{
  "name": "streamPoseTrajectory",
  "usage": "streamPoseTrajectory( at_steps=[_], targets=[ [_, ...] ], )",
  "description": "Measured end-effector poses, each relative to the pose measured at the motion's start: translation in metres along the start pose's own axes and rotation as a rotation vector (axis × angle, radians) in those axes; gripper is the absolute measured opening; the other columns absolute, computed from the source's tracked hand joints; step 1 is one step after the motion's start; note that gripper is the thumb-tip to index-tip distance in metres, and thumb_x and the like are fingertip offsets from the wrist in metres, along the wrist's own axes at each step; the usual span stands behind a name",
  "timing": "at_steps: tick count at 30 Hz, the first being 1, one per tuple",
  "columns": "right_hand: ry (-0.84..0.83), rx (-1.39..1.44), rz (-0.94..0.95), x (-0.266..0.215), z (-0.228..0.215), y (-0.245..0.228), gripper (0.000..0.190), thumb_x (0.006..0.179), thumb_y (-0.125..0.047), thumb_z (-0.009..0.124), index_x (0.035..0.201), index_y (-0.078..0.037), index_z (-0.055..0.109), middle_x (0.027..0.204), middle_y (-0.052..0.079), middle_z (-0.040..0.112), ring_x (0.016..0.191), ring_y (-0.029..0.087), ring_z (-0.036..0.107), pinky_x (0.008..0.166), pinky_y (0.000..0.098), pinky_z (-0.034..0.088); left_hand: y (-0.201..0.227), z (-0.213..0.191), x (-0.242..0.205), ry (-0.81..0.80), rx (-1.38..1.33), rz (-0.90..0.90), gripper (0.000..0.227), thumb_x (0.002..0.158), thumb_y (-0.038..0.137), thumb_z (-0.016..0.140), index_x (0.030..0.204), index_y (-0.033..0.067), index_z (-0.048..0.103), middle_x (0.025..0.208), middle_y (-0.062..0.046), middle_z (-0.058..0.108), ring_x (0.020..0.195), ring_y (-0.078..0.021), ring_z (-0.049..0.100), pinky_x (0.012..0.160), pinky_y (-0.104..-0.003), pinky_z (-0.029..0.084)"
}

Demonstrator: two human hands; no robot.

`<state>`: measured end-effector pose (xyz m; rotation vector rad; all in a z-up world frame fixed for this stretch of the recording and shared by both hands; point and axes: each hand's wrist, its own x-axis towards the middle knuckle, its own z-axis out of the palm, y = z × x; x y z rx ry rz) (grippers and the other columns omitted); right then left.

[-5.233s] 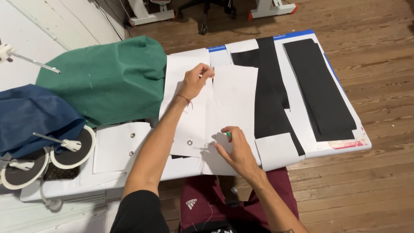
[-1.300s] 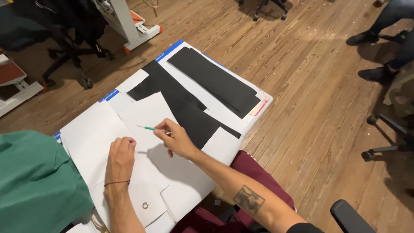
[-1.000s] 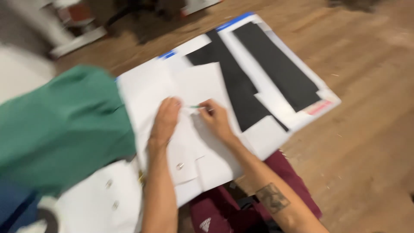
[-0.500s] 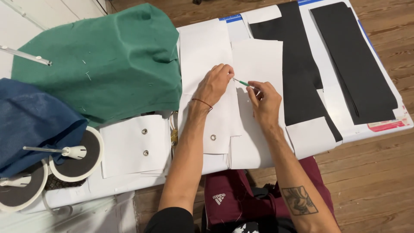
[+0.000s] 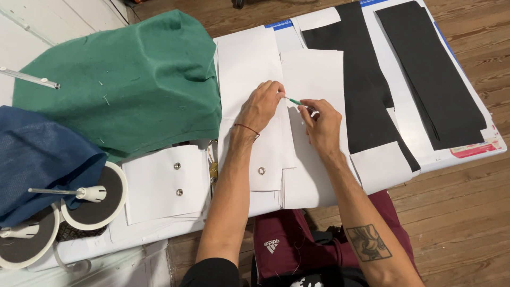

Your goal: Marking and aligning paper patterns on a sewing machine table

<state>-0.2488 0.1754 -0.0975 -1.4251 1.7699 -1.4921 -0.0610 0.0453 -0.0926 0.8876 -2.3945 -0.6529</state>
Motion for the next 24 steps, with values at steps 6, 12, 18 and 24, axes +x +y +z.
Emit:
streamPoseTrajectory(
  at_steps=[6,12,18,24],
  targets=[
    [-0.035,-0.14,0.008,0.011,0.011,0.034,0.015,0.109,-0.008,0.087,0.124,-0.004,0.088,0.088,0.014,0.071,0.048,0.02,0.07,0.04,0.0292,0.054,0.019,-0.018,-0.002,-0.013,-0.086,0.032,0.019,0.126,0.032,0.053,0.126,0.0144,0.062,0.103,-0.014,0.064,0.113,-0.0377,0.075,0.103,-0.049,0.063],
    [0.041,-0.061,0.024,0.004,0.0,0.006,0.016,0.114,-0.011,0.085,0.125,0.001,0.087,0.088,0.014,0.071,0.046,0.017,0.067,0.047,0.0275,0.058,0.015,-0.013,-0.001,0.034,-0.09,-0.002,0.025,0.127,0.038,0.051,0.128,0.0157,0.062,0.104,-0.015,0.065,0.113,-0.0381,0.075,0.103,-0.05,0.063],
    [0.079,-0.078,0.004,0.002,0.002,0.009,0.013,0.109,-0.006,0.09,0.12,0.001,0.089,0.09,0.019,0.073,0.07,0.024,0.075,0.066,0.0368,0.067,-0.002,0.005,0.005,0.16,-0.19,-0.016,0.02,0.126,0.033,0.057,0.127,0.0155,0.065,0.106,-0.015,0.071,0.107,-0.0383,0.078,0.097,-0.051,0.066],
    [0.058,-0.091,0.027,0.001,0.002,0.006,0.014,0.109,-0.003,0.087,0.122,0.003,0.088,0.091,0.02,0.073,0.072,0.024,0.074,0.065,0.0382,0.069,0.008,-0.012,0.001,0.249,-0.229,0.004,0.02,0.126,0.033,0.061,0.124,0.0143,0.067,0.107,-0.016,0.074,0.104,-0.0383,0.078,0.095,-0.049,0.067]
  ],
)
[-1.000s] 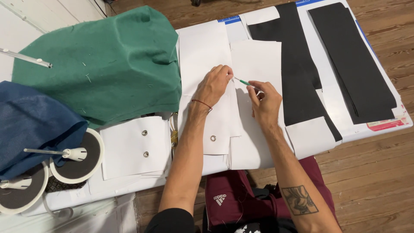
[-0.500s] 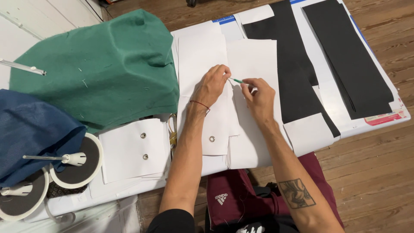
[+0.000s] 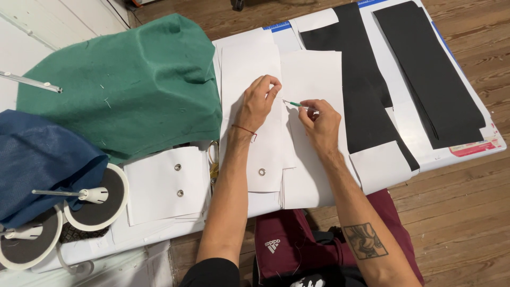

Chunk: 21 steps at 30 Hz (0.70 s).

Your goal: Marking and aligning paper patterns on a sewing machine table

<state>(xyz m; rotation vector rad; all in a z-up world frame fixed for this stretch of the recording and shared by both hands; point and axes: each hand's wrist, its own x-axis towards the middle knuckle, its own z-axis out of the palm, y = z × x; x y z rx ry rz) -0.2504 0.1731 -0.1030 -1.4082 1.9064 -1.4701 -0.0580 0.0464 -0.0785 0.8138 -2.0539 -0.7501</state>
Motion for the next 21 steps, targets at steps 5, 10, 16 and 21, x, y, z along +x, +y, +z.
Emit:
streamPoseTrajectory(
  at_steps=[5,10,16,21],
  targets=[
    [-0.015,-0.031,-0.031,0.0,0.001,0.008,0.013,0.108,-0.006,0.089,0.12,0.0,0.088,0.089,0.018,0.073,0.068,0.024,0.075,0.062,0.0375,0.066,0.007,-0.023,-0.008,-0.206,0.27,0.026,0.025,0.106,0.026,0.088,0.124,0.0108,0.078,0.098,-0.014,0.069,0.104,-0.0377,0.077,0.095,-0.049,0.068],
    [-0.015,-0.011,-0.014,-0.001,0.001,0.006,0.014,0.109,-0.007,0.087,0.121,-0.001,0.088,0.089,0.016,0.071,0.066,0.021,0.072,0.058,0.0355,0.064,-0.014,-0.005,-0.006,-0.217,0.343,0.03,0.016,0.113,0.027,0.079,0.112,0.0117,0.077,0.092,-0.009,0.063,0.1,-0.0324,0.076,0.092,-0.045,0.067],
    [0.004,-0.023,0.006,0.002,0.0,0.002,0.016,0.106,-0.01,0.089,0.121,-0.003,0.09,0.091,0.02,0.075,0.077,0.03,0.079,0.071,0.039,0.068,-0.023,0.002,-0.006,-0.19,0.41,0.058,0.022,0.125,0.033,0.055,0.117,0.0136,0.062,0.097,-0.007,0.057,0.104,-0.0332,0.073,0.092,-0.048,0.065],
    [0.01,-0.009,0.037,-0.001,-0.001,0.002,0.017,0.106,-0.01,0.089,0.122,-0.005,0.09,0.092,0.018,0.077,0.081,0.027,0.079,0.075,0.0391,0.07,-0.016,0.001,-0.006,-0.156,0.397,0.066,0.025,0.128,0.035,0.046,0.12,0.0145,0.058,0.098,-0.009,0.058,0.103,-0.0352,0.073,0.091,-0.05,0.064]
  ],
)
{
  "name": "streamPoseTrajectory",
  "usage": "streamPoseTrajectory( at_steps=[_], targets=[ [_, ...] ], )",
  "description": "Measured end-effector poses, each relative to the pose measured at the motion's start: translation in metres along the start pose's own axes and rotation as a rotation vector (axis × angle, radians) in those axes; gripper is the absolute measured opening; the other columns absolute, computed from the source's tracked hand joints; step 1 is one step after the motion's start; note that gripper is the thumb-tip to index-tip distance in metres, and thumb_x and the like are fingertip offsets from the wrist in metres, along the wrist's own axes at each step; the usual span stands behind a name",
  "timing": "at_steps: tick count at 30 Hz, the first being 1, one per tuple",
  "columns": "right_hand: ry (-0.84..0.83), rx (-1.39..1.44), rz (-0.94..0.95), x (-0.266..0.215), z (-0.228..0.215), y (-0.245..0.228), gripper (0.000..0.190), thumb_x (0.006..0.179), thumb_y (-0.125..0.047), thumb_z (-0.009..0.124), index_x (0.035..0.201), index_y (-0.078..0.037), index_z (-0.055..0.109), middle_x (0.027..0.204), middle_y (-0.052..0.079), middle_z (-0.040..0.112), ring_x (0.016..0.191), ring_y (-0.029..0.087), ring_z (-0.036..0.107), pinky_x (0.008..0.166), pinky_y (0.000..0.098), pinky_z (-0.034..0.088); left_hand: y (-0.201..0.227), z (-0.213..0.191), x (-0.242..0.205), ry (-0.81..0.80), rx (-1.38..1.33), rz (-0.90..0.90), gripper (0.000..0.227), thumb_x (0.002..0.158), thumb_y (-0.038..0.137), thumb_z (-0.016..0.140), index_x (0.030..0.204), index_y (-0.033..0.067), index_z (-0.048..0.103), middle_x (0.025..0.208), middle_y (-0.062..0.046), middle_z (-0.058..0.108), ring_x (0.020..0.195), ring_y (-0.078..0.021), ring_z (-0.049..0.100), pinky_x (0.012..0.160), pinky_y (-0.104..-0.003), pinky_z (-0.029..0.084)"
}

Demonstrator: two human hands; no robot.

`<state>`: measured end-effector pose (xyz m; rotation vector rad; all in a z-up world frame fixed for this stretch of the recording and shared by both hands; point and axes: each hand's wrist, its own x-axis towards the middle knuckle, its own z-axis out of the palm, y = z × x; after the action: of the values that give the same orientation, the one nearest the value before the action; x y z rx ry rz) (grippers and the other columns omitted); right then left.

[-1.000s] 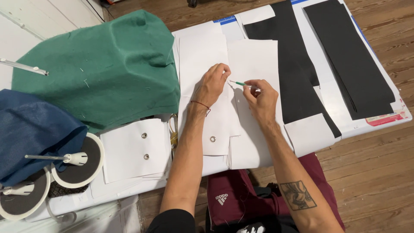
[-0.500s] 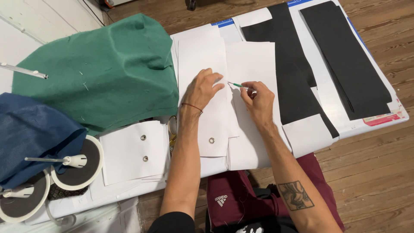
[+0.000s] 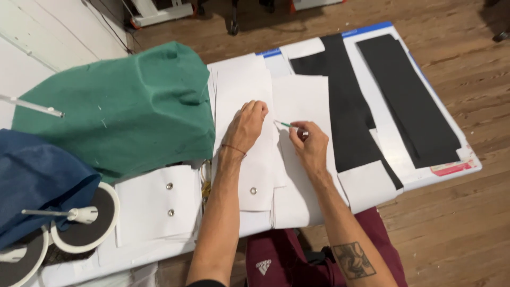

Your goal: Marking and aligning paper patterns on a sewing machine table

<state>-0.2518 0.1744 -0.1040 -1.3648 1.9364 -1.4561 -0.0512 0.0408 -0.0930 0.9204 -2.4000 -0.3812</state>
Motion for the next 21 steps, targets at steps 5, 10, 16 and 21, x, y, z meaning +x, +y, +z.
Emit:
streamPoseTrajectory(
  at_steps=[5,10,16,21],
  targets=[
    [-0.001,0.027,0.033,-0.004,-0.004,-0.018,0.016,0.106,-0.011,0.089,0.12,-0.004,0.09,0.09,0.019,0.076,0.079,0.028,0.077,0.074,0.0394,0.07,0.002,-0.003,0.002,-0.04,-0.017,0.039,0.022,0.121,0.033,0.065,0.116,0.0128,0.072,0.094,-0.007,0.057,0.101,-0.0335,0.069,0.093,-0.045,0.064],
    [0.001,0.029,0.058,-0.001,-0.001,-0.006,0.017,0.106,-0.011,0.089,0.121,-0.004,0.09,0.091,0.019,0.076,0.08,0.026,0.077,0.075,0.0392,0.071,-0.004,0.013,0.004,-0.056,0.106,0.067,0.023,0.122,0.032,0.06,0.11,0.0135,0.067,0.094,-0.006,0.056,0.101,-0.0304,0.07,0.092,-0.044,0.064],
    [0.03,0.084,0.095,-0.006,-0.009,-0.034,0.018,0.105,-0.011,0.088,0.121,-0.005,0.09,0.092,0.018,0.076,0.08,0.025,0.075,0.078,0.0405,0.072,0.005,0.005,0.003,-0.055,0.022,-0.023,0.025,0.128,0.03,0.041,0.12,0.0134,0.058,0.099,-0.01,0.058,0.103,-0.035,0.071,0.093,-0.049,0.062],
    [0.037,0.109,0.099,0.0,-0.002,-0.014,0.018,0.105,-0.011,0.088,0.122,-0.005,0.09,0.092,0.017,0.074,0.079,0.021,0.073,0.079,0.0388,0.071,0.012,-0.004,0.007,-0.004,-0.085,-0.062,0.022,0.128,0.025,0.039,0.122,0.012,0.055,0.098,-0.015,0.063,0.102,-0.0404,0.073,0.09,-0.054,0.062]
  ],
)
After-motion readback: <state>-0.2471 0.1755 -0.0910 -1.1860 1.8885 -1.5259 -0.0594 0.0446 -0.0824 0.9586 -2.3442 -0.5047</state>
